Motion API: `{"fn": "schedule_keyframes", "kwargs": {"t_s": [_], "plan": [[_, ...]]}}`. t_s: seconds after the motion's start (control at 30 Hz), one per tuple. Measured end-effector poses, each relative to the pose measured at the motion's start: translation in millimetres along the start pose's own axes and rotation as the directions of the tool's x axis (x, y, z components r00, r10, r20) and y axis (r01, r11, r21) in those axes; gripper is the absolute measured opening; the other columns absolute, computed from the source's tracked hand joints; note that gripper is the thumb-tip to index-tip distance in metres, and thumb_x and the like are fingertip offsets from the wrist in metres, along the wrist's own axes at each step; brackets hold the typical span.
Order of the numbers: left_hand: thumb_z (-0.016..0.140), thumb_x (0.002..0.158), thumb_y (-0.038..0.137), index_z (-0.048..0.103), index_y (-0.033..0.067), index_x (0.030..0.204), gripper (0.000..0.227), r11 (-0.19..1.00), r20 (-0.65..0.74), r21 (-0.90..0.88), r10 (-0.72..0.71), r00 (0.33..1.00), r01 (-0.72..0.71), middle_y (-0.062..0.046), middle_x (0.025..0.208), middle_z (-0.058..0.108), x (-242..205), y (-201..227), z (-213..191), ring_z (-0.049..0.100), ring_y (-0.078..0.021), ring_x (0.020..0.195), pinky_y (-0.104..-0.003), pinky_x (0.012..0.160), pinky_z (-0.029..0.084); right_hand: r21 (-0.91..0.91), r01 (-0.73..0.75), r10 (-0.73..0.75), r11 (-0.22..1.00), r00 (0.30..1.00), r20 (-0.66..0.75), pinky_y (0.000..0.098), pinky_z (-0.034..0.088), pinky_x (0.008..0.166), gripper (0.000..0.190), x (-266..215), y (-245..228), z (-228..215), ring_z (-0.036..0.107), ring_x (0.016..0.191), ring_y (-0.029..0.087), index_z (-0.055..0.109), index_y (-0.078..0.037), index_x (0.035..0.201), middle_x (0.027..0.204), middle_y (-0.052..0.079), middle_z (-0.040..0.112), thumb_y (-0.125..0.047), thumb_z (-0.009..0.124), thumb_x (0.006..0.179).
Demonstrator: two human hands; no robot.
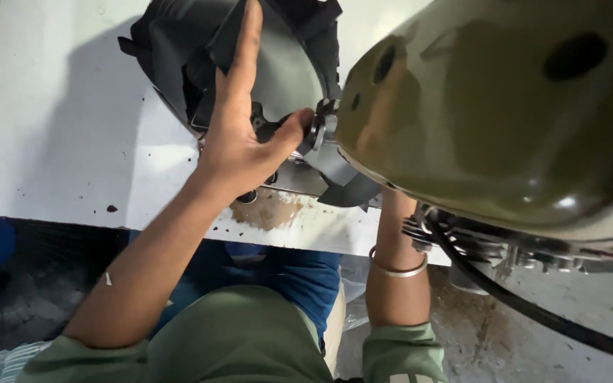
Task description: The person operates a sewing machine to stitch black shoe parts. They pick up a shoe component, align it with a grey insole, and feed the assembly under the presser foot to sew the edges. The person uses scissors to trim threads and adjusts the machine's tension dial.
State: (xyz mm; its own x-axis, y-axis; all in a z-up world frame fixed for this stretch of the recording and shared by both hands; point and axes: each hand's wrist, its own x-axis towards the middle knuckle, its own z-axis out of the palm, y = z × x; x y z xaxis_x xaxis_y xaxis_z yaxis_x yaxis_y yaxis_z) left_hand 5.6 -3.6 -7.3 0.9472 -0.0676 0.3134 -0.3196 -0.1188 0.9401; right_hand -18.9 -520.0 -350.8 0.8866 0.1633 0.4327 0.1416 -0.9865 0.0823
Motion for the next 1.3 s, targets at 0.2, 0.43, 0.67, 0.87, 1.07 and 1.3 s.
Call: {"fn": "schedule_keyframes", "kwargs": {"t_s": [0.2,0.43,0.67,0.87,1.07,1.3], "plan": [[0.071,0.108,0.017,0.011,0.0124,0.169,0.086,0.995,-0.128,0.086,-0.041,0.991,0.052,-0.009,0.177,0.021,-11,0,15,0.044,-0.0242,0.143,-0.041,0.125,0.031,0.88,-0.299,-0.015,-0.368,0.949,0.316,0.0319,0.049,0.117,0.047,222,-227,-275,0.056,0.133,0.017,0.049,-0.008,0.147,0.146,0.007,0.055,-0.026,0.064,0.107],[0.075,0.11,0.027,0.034,0.0095,0.159,0.067,0.903,-0.221,0.43,0.1,0.97,0.005,-0.004,0.131,0.056,-39,-1,-19,0.055,-0.0195,0.119,-0.039,0.108,0.031,0.876,-0.015,0.197,0.483,0.976,-0.092,0.0327,0.053,0.104,0.038,195,-248,-237,0.06,0.116,0.023,0.056,0.003,0.138,0.132,0.013,0.061,-0.018,0.066,0.108],[0.073,0.109,0.022,0.04,0.0024,0.15,0.057,0.828,-0.345,0.56,0.254,0.903,-0.019,-0.021,0.14,0.061,-14,-93,-116,0.054,-0.0322,0.13,-0.047,0.114,0.031,0.708,0.1,-0.048,0.699,0.994,-0.093,0.0392,0.049,0.081,0.019,140,-349,-294,0.062,0.089,0.031,0.064,-0.006,0.103,0.097,0.013,0.066,-0.014,0.076,0.089],[0.075,0.099,0.034,0.043,0.0147,0.16,0.072,0.959,0.118,-0.156,-0.22,0.968,0.237,-0.016,0.123,0.068,21,-92,-139,0.061,-0.024,0.113,-0.037,0.102,0.048,0.589,-0.059,-0.159,0.806,0.937,0.311,0.0433,0.052,0.087,0.038,136,-374,-296,0.065,0.1,0.043,0.068,0.001,0.118,0.111,0.022,0.069,-0.015,0.077,0.085],[0.087,0.099,0.022,0.064,0.012,0.139,0.047,0.928,-0.288,0.364,0.191,0.938,-0.077,-0.008,0.117,0.069,-45,-59,-140,0.063,-0.0228,0.102,-0.041,0.096,0.047,0.501,-0.705,-0.151,0.502,0.5,0.853,0.0381,0.05,0.067,0.036,78,-348,-298,0.063,0.074,0.028,0.069,0.001,0.108,0.084,0.012,0.066,-0.028,0.077,0.089],[0.085,0.098,0.012,0.067,0.0101,0.131,0.037,0.838,-0.485,0.542,0.259,0.835,0.056,-0.007,0.1,0.071,-97,-31,-98,0.064,-0.0269,0.088,-0.042,0.081,0.043,0.679,-0.729,-0.418,0.089,0.592,0.689,0.025,0.043,0.07,0.029,103,-369,-323,0.05,0.08,0.009,0.056,-0.003,0.114,0.092,0.001,0.053,-0.027,0.066,0.103]]}}
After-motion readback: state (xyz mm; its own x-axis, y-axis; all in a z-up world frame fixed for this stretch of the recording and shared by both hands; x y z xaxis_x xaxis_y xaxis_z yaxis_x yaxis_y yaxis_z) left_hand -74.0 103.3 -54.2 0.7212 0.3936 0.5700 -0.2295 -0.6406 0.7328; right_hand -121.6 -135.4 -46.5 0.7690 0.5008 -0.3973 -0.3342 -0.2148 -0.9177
